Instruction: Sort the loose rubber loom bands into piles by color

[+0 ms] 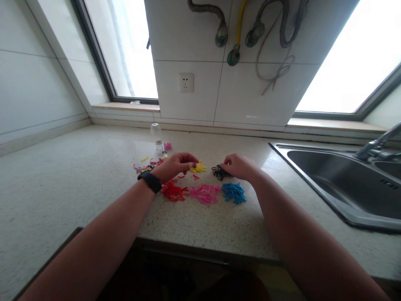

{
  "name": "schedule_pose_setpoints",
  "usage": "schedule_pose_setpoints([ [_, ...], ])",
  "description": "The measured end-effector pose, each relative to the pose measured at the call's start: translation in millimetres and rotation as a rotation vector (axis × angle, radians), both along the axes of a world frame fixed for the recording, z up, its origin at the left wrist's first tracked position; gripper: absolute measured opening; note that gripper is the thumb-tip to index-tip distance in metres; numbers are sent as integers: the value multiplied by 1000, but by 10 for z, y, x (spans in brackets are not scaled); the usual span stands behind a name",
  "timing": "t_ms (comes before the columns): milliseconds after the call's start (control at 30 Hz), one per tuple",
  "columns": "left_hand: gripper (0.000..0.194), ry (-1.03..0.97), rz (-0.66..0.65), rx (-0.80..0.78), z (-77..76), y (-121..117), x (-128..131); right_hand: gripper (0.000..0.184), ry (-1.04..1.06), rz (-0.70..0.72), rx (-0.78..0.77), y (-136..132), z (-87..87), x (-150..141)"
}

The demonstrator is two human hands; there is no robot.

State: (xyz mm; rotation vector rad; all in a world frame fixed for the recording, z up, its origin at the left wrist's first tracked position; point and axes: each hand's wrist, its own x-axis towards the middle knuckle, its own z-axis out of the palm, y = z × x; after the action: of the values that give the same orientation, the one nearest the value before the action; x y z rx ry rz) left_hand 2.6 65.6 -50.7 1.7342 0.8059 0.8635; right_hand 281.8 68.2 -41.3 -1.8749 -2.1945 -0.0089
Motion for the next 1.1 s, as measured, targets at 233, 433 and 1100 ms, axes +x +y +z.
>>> schedule_pose_setpoints([
  [233,22,28,-7,7,32,-26,15,21,392,464,63,-210,-7,-412],
  [433,29,69,-35,39,23,-27,22,24,458,602,175,-332,-37,-619],
  [1100,18,-58,65,8,11,-27,47,6,608,472,306,-322,-16,-598],
])
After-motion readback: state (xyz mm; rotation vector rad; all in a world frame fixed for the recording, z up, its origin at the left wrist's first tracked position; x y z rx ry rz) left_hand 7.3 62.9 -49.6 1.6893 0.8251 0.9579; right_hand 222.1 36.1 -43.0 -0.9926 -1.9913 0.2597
